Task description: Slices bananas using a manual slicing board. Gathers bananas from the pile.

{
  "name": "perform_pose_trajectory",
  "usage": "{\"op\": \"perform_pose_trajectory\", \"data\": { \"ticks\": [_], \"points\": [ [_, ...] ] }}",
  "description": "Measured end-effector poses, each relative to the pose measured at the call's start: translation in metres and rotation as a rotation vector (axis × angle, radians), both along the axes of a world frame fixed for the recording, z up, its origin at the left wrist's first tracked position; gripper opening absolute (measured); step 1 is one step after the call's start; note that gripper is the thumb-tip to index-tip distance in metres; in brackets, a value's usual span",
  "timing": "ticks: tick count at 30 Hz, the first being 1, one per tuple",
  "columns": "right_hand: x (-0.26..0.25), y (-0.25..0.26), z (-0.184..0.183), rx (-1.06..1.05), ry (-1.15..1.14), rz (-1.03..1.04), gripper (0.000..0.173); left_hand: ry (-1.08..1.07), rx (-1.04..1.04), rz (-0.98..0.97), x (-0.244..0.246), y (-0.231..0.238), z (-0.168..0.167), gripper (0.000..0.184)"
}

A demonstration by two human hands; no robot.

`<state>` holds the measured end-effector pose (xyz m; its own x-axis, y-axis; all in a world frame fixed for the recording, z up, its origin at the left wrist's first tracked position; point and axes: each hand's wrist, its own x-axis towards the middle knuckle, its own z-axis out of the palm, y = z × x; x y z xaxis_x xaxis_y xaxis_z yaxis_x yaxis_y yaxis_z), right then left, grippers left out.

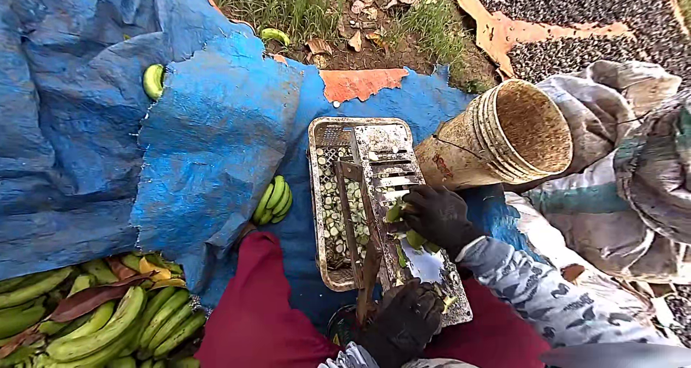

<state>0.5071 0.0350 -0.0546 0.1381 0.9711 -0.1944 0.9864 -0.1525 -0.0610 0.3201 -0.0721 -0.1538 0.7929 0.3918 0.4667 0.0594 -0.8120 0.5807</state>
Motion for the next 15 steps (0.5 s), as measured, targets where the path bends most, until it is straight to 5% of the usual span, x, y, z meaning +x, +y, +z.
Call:
{"op": "perform_pose_trajectory", "data": {
  "ticks": [4, 11, 15],
  "points": [
    [0.014, 0.105, -0.018, -0.036, -0.03, -0.026, 0.033, 0.03, 0.025, -0.001, 0.002, -0.001, 0.001, 0.025],
    [0.02, -0.055, 0.008, 0.109, 0.016, 0.099, 0.032, -0.05, 0.03, 0.017, 0.007, -0.001, -0.005, 0.022],
    [0.011, -0.042, -0.009, 0.243, -0.006, 0.13, 0.048, -0.056, 0.014, 0.016, 0.006, -0.002, -0.002, 0.022]
  ]
}}
